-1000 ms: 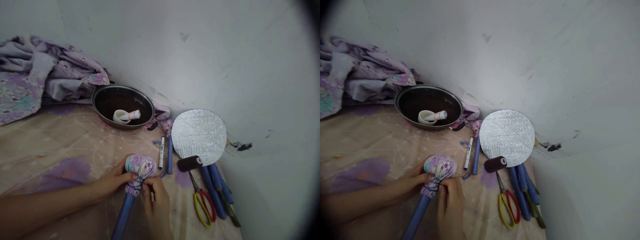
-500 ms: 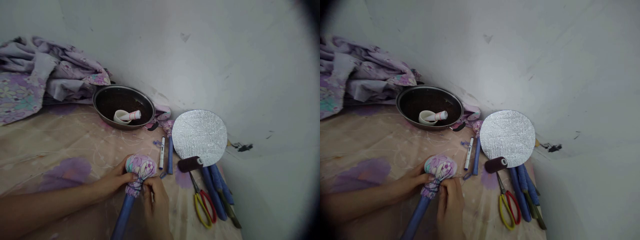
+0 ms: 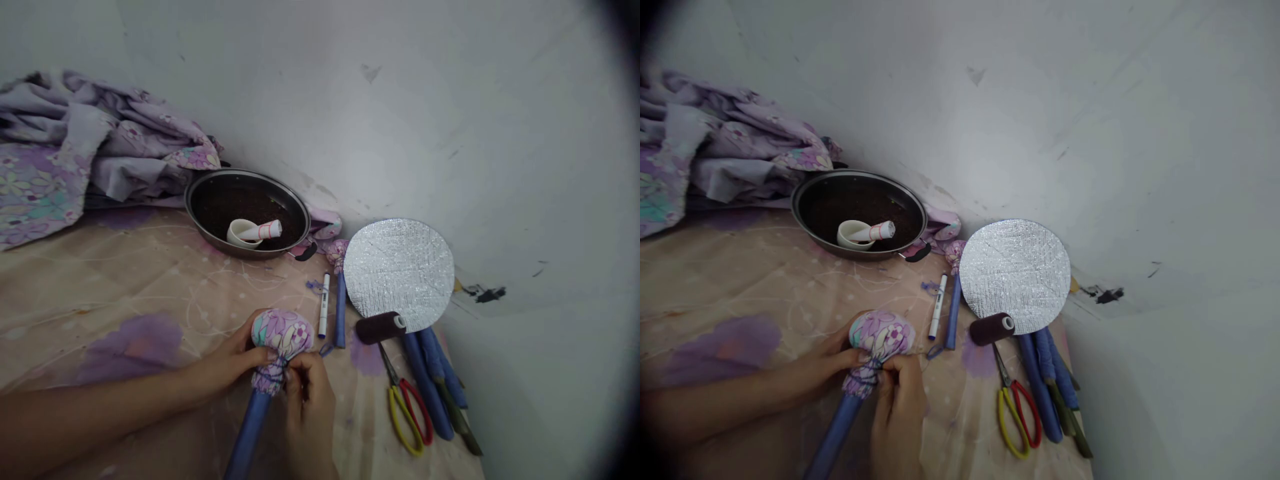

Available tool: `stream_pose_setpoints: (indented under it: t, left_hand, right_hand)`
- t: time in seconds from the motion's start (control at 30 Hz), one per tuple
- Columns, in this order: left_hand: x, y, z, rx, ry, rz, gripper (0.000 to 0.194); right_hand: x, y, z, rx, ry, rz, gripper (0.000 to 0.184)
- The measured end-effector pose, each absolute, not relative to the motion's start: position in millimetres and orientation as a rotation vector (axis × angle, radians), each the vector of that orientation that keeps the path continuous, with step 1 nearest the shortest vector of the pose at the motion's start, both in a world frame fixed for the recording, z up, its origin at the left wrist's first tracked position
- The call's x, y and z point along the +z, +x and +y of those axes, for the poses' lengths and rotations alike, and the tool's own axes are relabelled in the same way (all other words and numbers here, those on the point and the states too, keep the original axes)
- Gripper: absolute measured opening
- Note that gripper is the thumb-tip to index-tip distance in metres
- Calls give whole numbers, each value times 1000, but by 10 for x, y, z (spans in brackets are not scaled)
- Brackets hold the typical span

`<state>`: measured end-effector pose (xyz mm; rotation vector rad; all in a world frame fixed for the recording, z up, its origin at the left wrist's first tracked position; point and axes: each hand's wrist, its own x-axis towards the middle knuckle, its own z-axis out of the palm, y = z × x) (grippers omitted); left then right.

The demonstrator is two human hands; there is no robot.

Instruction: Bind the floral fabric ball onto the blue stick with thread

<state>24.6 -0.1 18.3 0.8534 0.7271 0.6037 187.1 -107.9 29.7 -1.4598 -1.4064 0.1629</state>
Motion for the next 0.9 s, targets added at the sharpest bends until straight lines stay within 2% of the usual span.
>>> stream_pose_setpoints:
  t: [0.23, 0.4, 0.63, 0.9]
  left_hand:
    - [108, 262, 14, 628, 877, 728, 91]
    - [79, 236, -3, 620, 835, 719, 99]
    - [-116, 242, 26, 652, 894, 685, 101]
    - [-391, 271, 16, 669, 847, 654, 106]
  right_hand:
    - [203, 1943, -1094, 269, -1474, -1372, 23]
    - [152, 1982, -1112, 366, -1492, -1331, 19]
    - [113, 1987, -1115, 427, -1505, -1263, 15]
    - [226, 2062, -1087, 255, -1440, -1396, 23]
